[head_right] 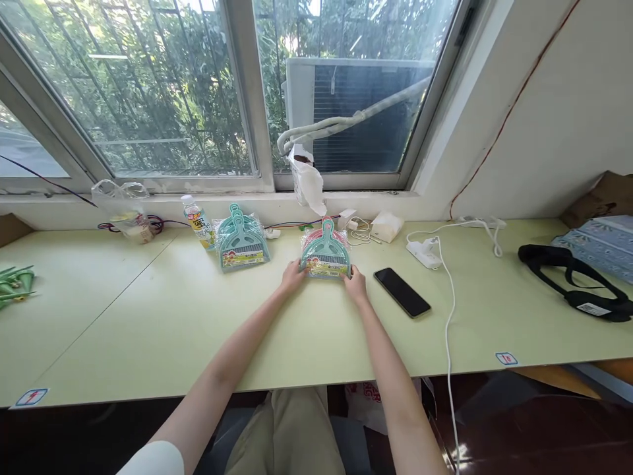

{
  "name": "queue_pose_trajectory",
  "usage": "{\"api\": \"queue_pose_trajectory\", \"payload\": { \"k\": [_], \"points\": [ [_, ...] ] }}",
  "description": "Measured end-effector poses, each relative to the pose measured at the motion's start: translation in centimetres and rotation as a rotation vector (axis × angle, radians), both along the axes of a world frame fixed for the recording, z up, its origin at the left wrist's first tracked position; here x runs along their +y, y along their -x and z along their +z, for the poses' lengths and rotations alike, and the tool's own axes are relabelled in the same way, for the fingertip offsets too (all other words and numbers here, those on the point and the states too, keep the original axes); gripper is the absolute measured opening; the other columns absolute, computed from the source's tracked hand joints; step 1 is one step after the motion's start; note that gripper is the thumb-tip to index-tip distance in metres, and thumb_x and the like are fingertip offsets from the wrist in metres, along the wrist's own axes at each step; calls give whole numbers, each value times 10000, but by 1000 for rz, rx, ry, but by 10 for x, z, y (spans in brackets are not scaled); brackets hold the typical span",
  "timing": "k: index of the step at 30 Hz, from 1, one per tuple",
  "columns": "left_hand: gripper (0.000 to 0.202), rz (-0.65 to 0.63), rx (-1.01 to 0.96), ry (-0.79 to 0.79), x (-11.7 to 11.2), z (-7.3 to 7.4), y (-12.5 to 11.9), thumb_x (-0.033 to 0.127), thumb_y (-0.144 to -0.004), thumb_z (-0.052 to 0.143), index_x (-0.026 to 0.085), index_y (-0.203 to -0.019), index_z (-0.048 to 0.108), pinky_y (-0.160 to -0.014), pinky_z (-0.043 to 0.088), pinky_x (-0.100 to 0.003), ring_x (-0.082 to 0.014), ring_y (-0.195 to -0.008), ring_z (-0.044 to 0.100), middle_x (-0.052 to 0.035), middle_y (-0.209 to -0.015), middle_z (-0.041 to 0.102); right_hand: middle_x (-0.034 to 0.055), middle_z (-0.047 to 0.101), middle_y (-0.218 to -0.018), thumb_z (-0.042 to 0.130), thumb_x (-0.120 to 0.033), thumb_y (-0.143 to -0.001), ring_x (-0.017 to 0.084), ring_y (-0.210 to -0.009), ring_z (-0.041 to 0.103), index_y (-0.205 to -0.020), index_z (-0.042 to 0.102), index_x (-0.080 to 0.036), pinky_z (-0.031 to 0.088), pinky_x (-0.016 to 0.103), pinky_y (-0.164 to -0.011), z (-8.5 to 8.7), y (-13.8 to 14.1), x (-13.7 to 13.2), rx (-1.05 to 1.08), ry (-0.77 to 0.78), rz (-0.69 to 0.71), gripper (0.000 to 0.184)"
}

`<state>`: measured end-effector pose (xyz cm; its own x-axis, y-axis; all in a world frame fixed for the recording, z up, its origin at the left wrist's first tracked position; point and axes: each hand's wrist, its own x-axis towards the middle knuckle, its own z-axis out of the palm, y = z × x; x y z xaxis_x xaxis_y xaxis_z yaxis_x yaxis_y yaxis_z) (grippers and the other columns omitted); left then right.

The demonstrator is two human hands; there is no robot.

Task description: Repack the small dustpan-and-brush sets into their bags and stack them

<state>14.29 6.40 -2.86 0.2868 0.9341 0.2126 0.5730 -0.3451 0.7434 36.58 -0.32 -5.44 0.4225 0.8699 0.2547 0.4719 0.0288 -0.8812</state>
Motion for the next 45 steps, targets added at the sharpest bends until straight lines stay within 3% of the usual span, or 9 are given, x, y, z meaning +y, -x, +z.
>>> {"api": "queue_pose_trajectory", "payload": {
  "k": [8, 15, 22, 26, 28, 32, 34, 38, 45],
  "points": [
    [280, -33, -58, -130, 34, -8, -8, 299, -820, 570, 178, -1072, 558, -909, 405, -357, -260, -1154, 485, -133, -1278, 469, 119, 677, -1033, 560, -323, -757, 262, -919, 607, -1131, 584, -186, 459, 387, -827, -4, -7, 37, -150, -37, -29, 399],
    [316, 150, -49, -187, 55, -13, -21, 300, -814, 598, 178, -1100, 541, -977, 377, -388, -274, -1202, 427, -138, -1238, 449, 149, 558, -1091, 608, -275, -732, 284, -1030, 520, -1090, 623, -150, 429, 421, -909, -9, -12, 67, -301, -116, -140, 380],
    [671, 174, -48, -127, 71, -16, -33, 266, -815, 606, 207, -1385, 255, -924, 442, -355, -223, -1123, 527, -107, -1186, 538, 117, 557, -1133, 571, -228, -757, 226, -963, 563, -1279, 488, -194, 453, 391, -885, -9, -14, 82, -206, -164, -147, 529],
    [625, 211, 130, -395, 63, -10, -39, 244, -852, 541, 186, -1407, 260, -993, 402, -423, -278, -1246, 436, -163, -1347, 444, 126, 572, -1162, 551, -241, -762, 234, -1005, 557, -1274, 470, -194, 446, 397, -896, -11, -17, 86, -216, -137, -163, 521],
    [540, 141, 236, -567, 55, -6, -44, 184, -876, 471, 203, -1395, 321, -1034, 362, -453, -291, -1307, 374, -156, -1441, 362, 129, 569, -1175, 546, -244, -759, 233, -1003, 559, -1260, 475, -188, 446, 395, -899, -13, -18, 87, -218, -113, -159, 510],
    [422, -356, 470, -715, 42, -4, -53, 105, -887, 384, 226, -1273, 504, -1044, 376, -407, -240, -1297, 412, -97, -1390, 460, 134, 559, -1198, 537, -243, -761, 230, -1037, 546, -1258, 462, -175, 439, 386, -915, -15, -17, 87, -201, -111, -146, 508],
    [365, -473, 521, -674, 40, -6, -56, 123, -888, 385, 211, -1193, 566, -994, 431, -376, -224, -1257, 456, -89, -1352, 499, 142, 555, -1209, 530, -252, -775, 230, -1071, 530, -1264, 448, -161, 425, 383, -936, -12, -14, 83, -213, -126, -138, 504],
    [382, -459, 470, -626, 40, -9, -53, 146, -876, 407, 212, -1229, 538, -979, 450, -378, -217, -1263, 448, -81, -1374, 481, 163, 538, -1246, 522, -312, -822, 249, -1151, 474, -1284, 423, -143, 379, 396, -969, 3, -12, 58, -366, -124, -249, 502],
    [451, -480, 439, -609, 34, -5, -47, 161, -873, 396, 190, -1317, 469, -1004, 426, -405, -233, -1254, 445, -91, -1363, 497, 179, 444, -1383, 653, -422, -751, 316, -1312, 310, -1369, 326, -182, 235, 485, -1015, 18, -61, -41, -625, 206, -590, 739]
  ]
}}
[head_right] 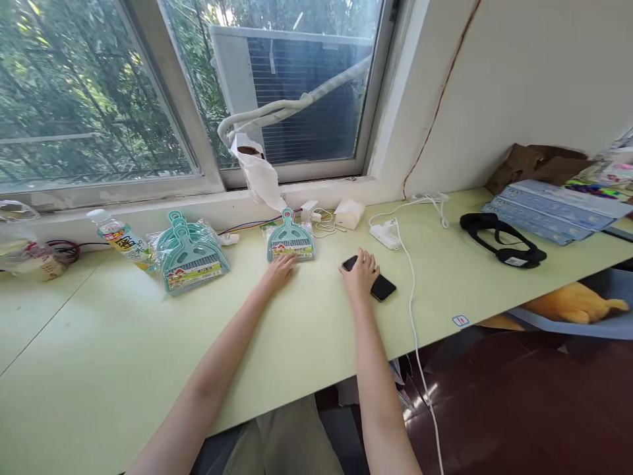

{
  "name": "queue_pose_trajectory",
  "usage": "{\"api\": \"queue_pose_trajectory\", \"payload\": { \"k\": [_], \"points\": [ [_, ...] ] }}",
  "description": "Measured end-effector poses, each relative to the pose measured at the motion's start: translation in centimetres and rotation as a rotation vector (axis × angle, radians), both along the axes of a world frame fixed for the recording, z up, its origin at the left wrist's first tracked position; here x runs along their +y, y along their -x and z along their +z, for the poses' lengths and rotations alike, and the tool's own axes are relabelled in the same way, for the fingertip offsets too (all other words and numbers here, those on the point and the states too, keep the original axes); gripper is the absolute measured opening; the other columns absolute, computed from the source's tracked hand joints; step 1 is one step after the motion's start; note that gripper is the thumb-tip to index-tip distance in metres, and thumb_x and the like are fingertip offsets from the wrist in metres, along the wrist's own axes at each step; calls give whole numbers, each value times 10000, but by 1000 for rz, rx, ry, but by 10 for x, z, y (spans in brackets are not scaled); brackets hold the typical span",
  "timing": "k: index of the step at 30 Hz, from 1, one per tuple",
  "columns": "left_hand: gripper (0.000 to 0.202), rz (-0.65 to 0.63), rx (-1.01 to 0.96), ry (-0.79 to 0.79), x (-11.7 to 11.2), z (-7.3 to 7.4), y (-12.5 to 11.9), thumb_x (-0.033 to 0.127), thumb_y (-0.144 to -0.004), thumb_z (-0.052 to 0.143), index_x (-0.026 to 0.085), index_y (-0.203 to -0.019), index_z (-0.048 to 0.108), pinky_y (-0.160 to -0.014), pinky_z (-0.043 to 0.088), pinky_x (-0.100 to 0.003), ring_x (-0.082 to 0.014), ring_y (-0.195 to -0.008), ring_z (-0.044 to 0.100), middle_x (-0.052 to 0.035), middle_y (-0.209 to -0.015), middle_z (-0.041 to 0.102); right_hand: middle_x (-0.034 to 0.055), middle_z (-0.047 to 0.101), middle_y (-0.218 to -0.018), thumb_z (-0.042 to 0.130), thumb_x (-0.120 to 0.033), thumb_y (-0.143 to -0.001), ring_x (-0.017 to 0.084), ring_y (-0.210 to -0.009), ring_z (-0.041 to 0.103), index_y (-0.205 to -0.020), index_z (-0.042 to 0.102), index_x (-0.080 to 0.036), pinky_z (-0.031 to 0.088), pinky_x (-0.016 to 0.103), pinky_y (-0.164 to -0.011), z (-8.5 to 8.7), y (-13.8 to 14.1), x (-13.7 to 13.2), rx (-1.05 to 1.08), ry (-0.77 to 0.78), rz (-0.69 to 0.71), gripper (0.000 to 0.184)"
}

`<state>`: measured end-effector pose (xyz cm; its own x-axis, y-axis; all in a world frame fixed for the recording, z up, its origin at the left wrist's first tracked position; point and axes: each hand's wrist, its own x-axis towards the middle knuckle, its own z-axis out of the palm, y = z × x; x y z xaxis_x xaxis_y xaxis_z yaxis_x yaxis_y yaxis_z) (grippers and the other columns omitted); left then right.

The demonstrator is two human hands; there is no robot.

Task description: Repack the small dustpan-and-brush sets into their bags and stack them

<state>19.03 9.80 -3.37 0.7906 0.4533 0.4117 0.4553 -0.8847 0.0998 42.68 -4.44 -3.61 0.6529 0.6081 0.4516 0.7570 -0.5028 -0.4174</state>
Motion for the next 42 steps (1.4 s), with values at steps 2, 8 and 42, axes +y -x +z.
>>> {"api": "queue_pose_trajectory", "payload": {
  "k": [2, 8, 42],
  "points": [
    [468, 10, -3, 1, -1, 1, 0, 147, -860, 397, 193, -1320, 474, -1043, 391, -414, -235, -1275, 426, -86, -1372, 495, 177, 460, -1377, 672, -467, -723, 316, -1312, 326, -1375, 317, -187, 222, 477, -1017, -3, -14, -25, 70, 121, 1, 794],
    [525, 80, -20, 65, 1, -3, 1, 174, -875, 353, 206, -1396, 400, -1160, 220, -425, -208, -1397, 280, -45, -1490, 368, 172, 503, -1349, 626, -454, -766, 304, -1253, 399, -1371, 335, -196, 234, 443, -980, -2, -22, -47, 130, 161, -26, 720],
    [565, 202, -30, 75, -4, -4, 3, 217, -854, 382, 159, -1417, 379, -1171, 180, -464, -252, -1435, 180, -65, -1540, 260, 224, 516, -1286, 569, -367, -794, 342, -1239, 362, -1228, 410, -140, 212, 566, -982, 2, -10, -45, -17, 31, -96, 514]
  ]
}}
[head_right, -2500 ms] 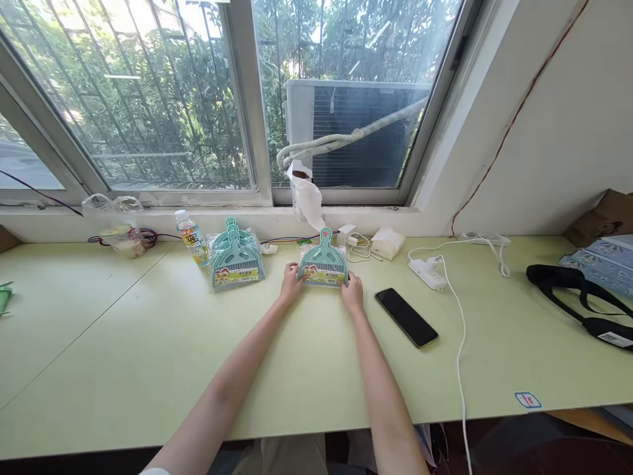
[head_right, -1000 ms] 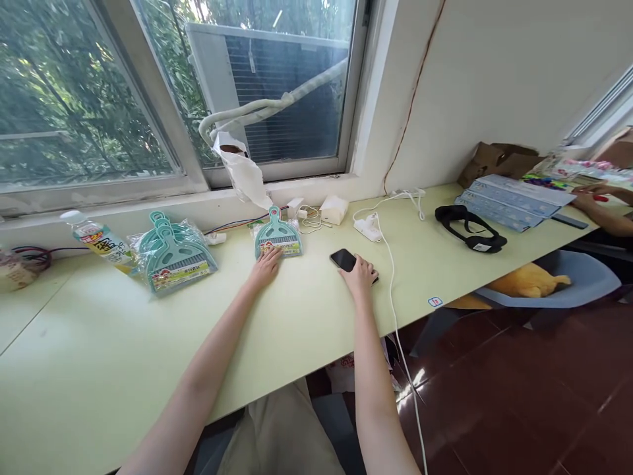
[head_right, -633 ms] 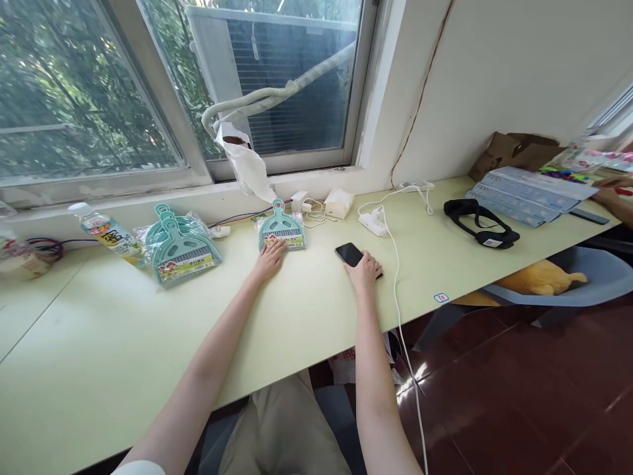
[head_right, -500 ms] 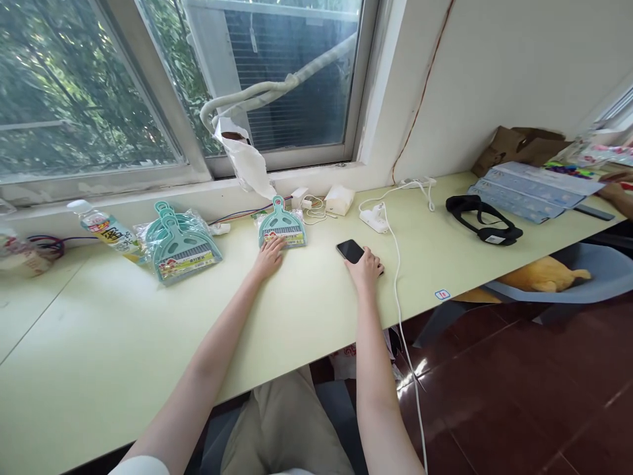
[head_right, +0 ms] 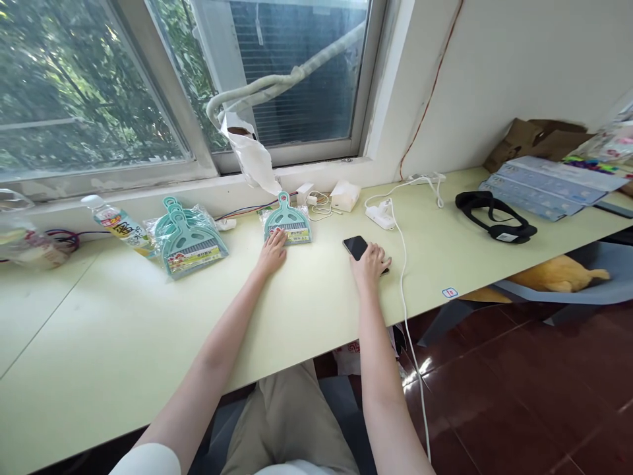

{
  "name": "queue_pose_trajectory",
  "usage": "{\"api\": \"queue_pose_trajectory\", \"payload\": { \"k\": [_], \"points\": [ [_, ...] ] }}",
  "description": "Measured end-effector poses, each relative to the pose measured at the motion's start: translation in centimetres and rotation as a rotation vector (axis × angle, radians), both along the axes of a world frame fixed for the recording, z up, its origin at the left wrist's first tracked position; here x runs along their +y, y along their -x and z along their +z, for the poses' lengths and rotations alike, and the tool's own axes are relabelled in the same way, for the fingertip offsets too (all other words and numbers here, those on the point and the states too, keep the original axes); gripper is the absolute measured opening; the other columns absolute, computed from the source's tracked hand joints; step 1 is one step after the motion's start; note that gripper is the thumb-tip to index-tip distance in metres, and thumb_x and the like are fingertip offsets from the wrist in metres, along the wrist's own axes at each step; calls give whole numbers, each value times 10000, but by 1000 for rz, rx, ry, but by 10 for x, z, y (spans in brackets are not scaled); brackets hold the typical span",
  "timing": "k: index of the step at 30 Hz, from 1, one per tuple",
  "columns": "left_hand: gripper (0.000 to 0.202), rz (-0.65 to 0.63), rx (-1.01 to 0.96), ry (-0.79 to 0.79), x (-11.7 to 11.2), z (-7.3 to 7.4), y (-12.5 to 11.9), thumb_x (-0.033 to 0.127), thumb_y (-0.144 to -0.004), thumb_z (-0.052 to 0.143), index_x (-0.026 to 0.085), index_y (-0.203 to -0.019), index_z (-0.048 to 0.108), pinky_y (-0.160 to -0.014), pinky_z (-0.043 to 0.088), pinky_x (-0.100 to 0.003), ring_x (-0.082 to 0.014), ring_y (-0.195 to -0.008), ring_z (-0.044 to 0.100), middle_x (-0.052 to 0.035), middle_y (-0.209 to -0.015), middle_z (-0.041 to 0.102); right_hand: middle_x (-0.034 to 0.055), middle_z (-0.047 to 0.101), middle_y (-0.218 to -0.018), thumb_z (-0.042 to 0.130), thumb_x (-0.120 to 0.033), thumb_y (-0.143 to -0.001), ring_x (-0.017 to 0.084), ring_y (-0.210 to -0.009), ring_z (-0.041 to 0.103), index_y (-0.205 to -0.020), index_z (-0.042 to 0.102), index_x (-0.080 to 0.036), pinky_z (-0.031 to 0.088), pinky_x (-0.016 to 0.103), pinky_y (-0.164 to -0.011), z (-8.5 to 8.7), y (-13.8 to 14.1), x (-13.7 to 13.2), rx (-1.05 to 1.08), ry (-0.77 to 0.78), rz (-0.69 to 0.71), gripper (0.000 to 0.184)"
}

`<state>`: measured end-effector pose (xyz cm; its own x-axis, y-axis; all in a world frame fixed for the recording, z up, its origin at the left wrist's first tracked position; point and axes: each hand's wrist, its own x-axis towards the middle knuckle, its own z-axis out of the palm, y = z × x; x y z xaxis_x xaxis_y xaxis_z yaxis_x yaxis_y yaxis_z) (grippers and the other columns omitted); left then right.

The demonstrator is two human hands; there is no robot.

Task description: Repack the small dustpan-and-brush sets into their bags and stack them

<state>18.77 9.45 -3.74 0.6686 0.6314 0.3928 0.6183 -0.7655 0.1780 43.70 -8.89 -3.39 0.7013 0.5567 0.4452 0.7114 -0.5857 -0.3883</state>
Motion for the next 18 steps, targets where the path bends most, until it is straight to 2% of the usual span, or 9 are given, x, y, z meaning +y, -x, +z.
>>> {"api": "queue_pose_trajectory", "payload": {
  "k": [2, 4, 7, 9, 12, 15, 18],
  "points": [
    [564, 1, -6, -1, 0, 0, 0, 219, -854, 392, 159, -1415, 381, -1169, 180, -468, -254, -1435, 180, -74, -1539, 261, 204, 440, -1387, 538, -305, -822, 327, -1305, 300, -1271, 415, -149, 144, 578, -1035, 4, 17, 7, -111, -19, 101, 491],
    [565, 2, -14, 0, 0, 0, 0, 217, -852, 402, 156, -1414, 382, -1167, 185, -467, -255, -1433, 186, -86, -1536, 266, 164, 460, -1389, 491, -255, -853, 298, -1308, 322, -1268, 457, -169, 126, 550, -1073, 6, 41, 21, -164, 4, 301, 426],
    [568, 4, -25, 2, 2, -2, 0, 213, -851, 404, 148, -1414, 377, -1163, 190, -466, -256, -1430, 194, -99, -1532, 272, 127, 487, -1386, 439, -211, -880, 254, -1299, 374, -1280, 488, -185, 194, 483, -1092, 4, 82, 55, -185, 69, 717, 404],
    [566, 4, -36, -2, 3, -4, 0, 213, -848, 406, 157, -1411, 380, -1157, 200, -471, -258, -1426, 203, -99, -1527, 284, 116, 473, -1405, 425, -211, -891, 243, -1317, 365, -1305, 479, -176, 235, 459, -1091, -1, 104, 78, -159, 69, 860, 419],
    [565, 3, -56, -6, 4, -5, 1, 215, -838, 425, 180, -1401, 392, -1143, 232, -479, -266, -1416, 224, -93, -1515, 307, 134, 511, -1359, 416, -200, -889, 256, -1280, 411, -1297, 496, -136, 299, 451, -1069, -8, 118, 106, -60, 52, 843, 421],
    [565, 5, -78, -8, 3, -4, 2, 212, -832, 438, 181, -1395, 392, -1130, 265, -486, -279, -1408, 228, -104, -1508, 305, 138, 520, -1333, 382, -140, -869, 248, -1239, 450, -1297, 501, -117, 360, 423, -1041, -11, 111, 119, 6, 2, 774, 444],
    [577, 30, -131, -31, 0, 0, 2, 182, -822, 441, 153, -1393, 368, -1119, 296, -479, -287, -1384, 260, -136, -1482, 316, 151, 478, -1364, 340, -81, -839, 229, -1254, 441, -1327, 469, -90, 371, 394, -1054, -14, 100, 121, 60, -58, 722, 505]
  ]
}}
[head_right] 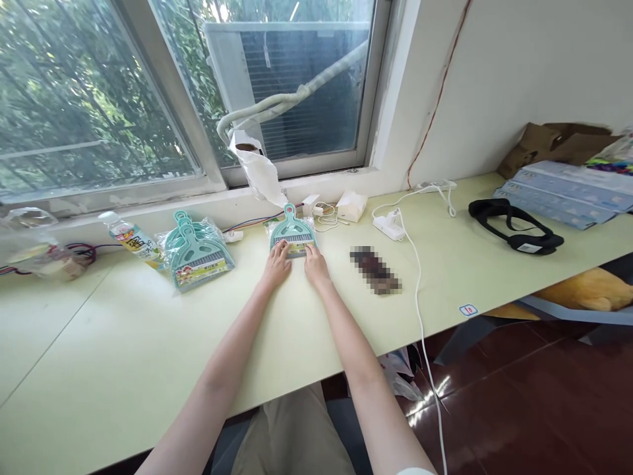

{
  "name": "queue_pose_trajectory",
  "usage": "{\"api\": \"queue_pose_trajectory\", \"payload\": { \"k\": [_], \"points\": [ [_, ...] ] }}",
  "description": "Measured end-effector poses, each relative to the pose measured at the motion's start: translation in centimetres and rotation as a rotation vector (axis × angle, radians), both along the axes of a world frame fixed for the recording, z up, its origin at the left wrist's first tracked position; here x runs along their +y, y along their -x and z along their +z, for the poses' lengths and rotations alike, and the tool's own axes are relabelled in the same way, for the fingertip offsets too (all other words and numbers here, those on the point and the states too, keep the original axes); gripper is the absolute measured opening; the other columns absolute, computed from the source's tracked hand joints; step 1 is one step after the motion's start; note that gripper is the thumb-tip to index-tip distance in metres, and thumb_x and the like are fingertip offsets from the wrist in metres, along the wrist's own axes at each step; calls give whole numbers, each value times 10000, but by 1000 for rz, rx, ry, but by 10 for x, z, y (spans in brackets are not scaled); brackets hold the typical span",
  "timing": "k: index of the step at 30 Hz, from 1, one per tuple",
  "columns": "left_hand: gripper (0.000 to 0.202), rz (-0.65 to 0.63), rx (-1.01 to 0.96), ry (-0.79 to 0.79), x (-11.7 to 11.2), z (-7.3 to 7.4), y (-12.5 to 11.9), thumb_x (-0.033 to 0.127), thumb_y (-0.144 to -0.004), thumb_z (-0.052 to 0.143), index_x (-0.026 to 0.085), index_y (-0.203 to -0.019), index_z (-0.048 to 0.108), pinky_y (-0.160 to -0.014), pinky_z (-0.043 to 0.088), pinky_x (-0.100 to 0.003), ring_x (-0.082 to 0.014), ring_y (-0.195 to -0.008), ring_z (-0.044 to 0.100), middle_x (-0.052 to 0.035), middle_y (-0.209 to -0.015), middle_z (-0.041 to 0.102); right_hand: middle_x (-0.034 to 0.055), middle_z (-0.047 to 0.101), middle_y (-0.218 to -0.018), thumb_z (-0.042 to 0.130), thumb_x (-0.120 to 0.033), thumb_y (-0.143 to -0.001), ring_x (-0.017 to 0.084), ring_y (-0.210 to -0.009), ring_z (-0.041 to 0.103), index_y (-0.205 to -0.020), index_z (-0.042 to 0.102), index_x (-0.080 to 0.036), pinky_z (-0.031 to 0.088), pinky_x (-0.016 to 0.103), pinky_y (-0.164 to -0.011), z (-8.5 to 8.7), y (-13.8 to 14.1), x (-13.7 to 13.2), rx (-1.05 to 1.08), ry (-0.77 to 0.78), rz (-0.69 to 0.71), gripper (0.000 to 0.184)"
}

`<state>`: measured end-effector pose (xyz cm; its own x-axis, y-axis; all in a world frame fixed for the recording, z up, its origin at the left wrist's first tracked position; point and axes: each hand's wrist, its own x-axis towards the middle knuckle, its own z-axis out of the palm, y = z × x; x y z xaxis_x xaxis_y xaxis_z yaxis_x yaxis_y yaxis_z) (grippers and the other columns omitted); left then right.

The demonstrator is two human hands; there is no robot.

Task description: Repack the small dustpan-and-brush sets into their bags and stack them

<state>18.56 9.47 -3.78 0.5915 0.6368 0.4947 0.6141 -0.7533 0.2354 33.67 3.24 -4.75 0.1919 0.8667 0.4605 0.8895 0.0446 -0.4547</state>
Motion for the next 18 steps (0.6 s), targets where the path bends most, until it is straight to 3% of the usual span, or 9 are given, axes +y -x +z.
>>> {"api": "queue_pose_trajectory", "payload": {
  "k": [7, 12, 18],
  "points": [
    [456, 60, 35, 3, -5, 3, 0, 93, -819, 374, 180, -1251, 492, -1013, 417, -408, -266, -1249, 430, -128, -1300, 490, 176, 413, -1405, 331, -78, -820, 240, -1317, 364, -1381, 403, -59, 336, 412, -1101, -3, -4, 1, 44, 22, 10, 567],
    [440, 190, 47, -29, -6, -3, -2, 109, -833, 362, 168, -1249, 493, -962, 443, -396, -275, -1202, 471, -140, -1298, 495, 176, 439, -1366, 341, -88, -829, 279, -1258, 410, -1354, 442, -83, 390, 442, -1033, -2, -3, 0, 26, 18, -64, 534],
    [457, 229, 89, -80, -6, -6, -5, 104, -838, 363, 167, -1275, 484, -1025, 382, -413, -275, -1227, 465, -136, -1365, 465, 191, 479, -1307, 360, -95, -835, 298, -1174, 456, -1332, 452, -83, 422, 443, -954, 0, -3, -2, -36, 44, -129, 506]
  ]
}}
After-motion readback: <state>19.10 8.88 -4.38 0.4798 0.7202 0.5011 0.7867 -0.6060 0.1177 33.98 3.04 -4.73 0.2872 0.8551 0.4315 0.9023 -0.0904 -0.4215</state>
